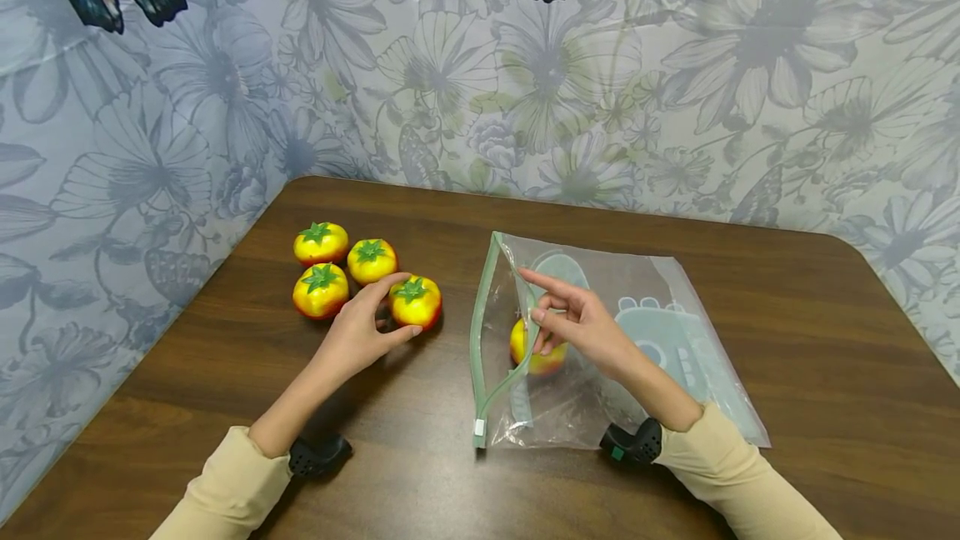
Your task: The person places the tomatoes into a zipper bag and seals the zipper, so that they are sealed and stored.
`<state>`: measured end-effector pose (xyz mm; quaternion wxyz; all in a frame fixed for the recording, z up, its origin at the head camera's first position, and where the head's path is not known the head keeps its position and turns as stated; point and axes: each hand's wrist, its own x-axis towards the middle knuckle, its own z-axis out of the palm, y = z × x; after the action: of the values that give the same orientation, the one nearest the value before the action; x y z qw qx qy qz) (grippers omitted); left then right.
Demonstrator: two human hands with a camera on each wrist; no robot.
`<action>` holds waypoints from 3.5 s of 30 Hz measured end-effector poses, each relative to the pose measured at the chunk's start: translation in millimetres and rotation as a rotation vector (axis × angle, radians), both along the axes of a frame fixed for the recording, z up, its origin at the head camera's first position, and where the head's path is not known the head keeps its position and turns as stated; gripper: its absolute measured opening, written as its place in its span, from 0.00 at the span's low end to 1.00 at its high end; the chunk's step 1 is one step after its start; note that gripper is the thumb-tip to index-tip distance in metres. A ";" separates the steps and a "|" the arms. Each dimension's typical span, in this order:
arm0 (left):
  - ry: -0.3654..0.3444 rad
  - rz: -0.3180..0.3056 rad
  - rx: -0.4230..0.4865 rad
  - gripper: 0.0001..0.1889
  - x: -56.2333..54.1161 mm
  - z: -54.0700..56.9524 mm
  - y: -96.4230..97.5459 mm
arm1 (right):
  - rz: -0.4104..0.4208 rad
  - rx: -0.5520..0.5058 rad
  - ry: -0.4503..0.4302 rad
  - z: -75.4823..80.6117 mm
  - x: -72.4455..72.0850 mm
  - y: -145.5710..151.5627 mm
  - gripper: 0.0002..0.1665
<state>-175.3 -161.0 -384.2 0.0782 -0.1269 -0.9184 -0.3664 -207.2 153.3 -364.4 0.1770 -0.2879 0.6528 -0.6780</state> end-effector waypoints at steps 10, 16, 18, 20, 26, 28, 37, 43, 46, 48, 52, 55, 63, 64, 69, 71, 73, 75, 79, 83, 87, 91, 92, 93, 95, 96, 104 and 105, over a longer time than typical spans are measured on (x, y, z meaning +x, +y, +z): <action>0.008 0.006 0.057 0.37 -1.3 -3.8 5.1 | 0.014 -0.013 0.004 -1.0 -1.3 0.6 0.31; -0.001 0.004 0.072 0.37 -0.1 -3.0 6.4 | 0.015 -0.011 0.009 -0.5 -2.1 1.6 0.31; 0.003 0.002 0.076 0.37 0.8 -2.2 6.6 | 0.013 -0.009 0.010 -0.5 -2.1 1.5 0.31; 0.010 -0.007 0.084 0.36 1.5 -1.2 7.3 | 0.012 -0.010 0.008 -0.5 -2.0 1.3 0.31; 0.027 -0.042 0.109 0.37 4.2 3.4 11.5 | 0.012 -0.013 0.007 -0.7 -1.5 1.4 0.31; 0.035 -0.052 0.124 0.38 5.9 6.4 13.8 | 0.010 -0.011 0.008 -0.5 -1.0 1.2 0.31; 0.041 -0.136 0.225 0.38 15.2 16.6 29.7 | 0.006 -0.011 0.012 -0.4 -0.1 0.7 0.31; 0.069 -0.222 0.228 0.38 17.7 15.8 41.7 | 0.008 -0.010 0.011 -0.6 -0.7 1.9 0.31; 0.084 -0.255 0.183 0.38 17.8 13.0 47.7 | 0.006 -0.006 0.010 -0.2 -1.1 2.0 0.31; 0.089 -0.276 0.161 0.38 17.9 11.1 51.5 | 0.007 -0.005 0.009 -0.1 -1.5 2.0 0.31; 0.080 -0.291 0.126 0.38 18.2 9.0 57.8 | 0.014 -0.007 0.010 -0.3 -2.6 2.4 0.31; 0.075 -0.305 0.117 0.38 18.4 8.0 60.7 | 0.018 -0.007 0.010 -0.2 -3.6 2.7 0.31; 0.077 -0.310 0.094 0.38 16.2 5.5 62.4 | 0.021 -0.008 0.005 -0.1 -5.5 3.4 0.31; 0.074 -0.308 0.090 0.37 16.0 5.5 62.5 | 0.022 -0.008 0.006 -0.1 -5.6 3.5 0.31; 0.051 -0.304 0.058 0.37 15.3 6.0 63.5 | 0.027 -0.008 0.012 -0.5 -5.9 4.0 0.30; 0.044 -0.309 0.045 0.37 14.9 6.1 64.5 | 0.028 -0.009 0.015 -0.6 -6.0 4.5 0.30; 0.043 -0.315 0.032 0.37 14.7 6.3 65.8 | 0.028 -0.007 0.015 -0.5 -6.2 5.1 0.30; 0.043 -0.321 0.024 0.37 14.3 6.2 67.1 | 0.027 -0.004 0.012 0.2 -6.0 5.4 0.30; 0.043 -0.323 0.005 0.37 13.5 5.7 69.8 | 0.029 0.006 -0.002 1.9 -5.2 5.4 0.30; 0.016 -0.330 -0.014 0.36 11.8 5.2 73.0 | 0.046 0.016 -0.011 3.5 -5.7 6.4 0.31; 0.003 -0.343 0.001 0.36 9.1 6.6 76.2 | 0.061 0.020 -0.005 5.5 -7.5 7.8 0.30; -0.002 -0.343 0.020 0.36 7.6 6.7 77.6 | 0.062 0.022 -0.005 7.3 -7.9 8.5 0.30; -0.008 -0.343 0.021 0.36 8.0 6.5 77.6 | 0.063 0.025 -0.005 7.6 -7.4 8.8 0.30; -0.014 -0.344 0.019 0.36 8.5 6.3 77.6 | 0.064 0.028 -0.006 7.9 -6.9 9.1 0.30; -0.027 -0.343 0.018 0.37 10.4 6.1 76.8 | 0.067 0.033 -0.009 8.4 -5.2 9.9 0.30; -0.032 -0.344 0.024 0.37 11.5 6.4 76.2 | 0.067 0.037 -0.012 8.6 -4.1 10.5 0.31; -0.059 -0.261 0.105 0.33 18.1 10.3 73.1 | 0.041 0.071 -0.035 7.9 1.5 10.8 0.31; -0.062 -0.255 0.111 0.32 17.6 10.4 74.2 | 0.039 0.074 -0.038 8.1 1.4 10.5 0.31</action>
<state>-157.7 -86.7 -373.8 0.0093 -0.2266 -0.8752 -0.4274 -205.8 163.9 -356.3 0.2131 -0.2810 0.6682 -0.6551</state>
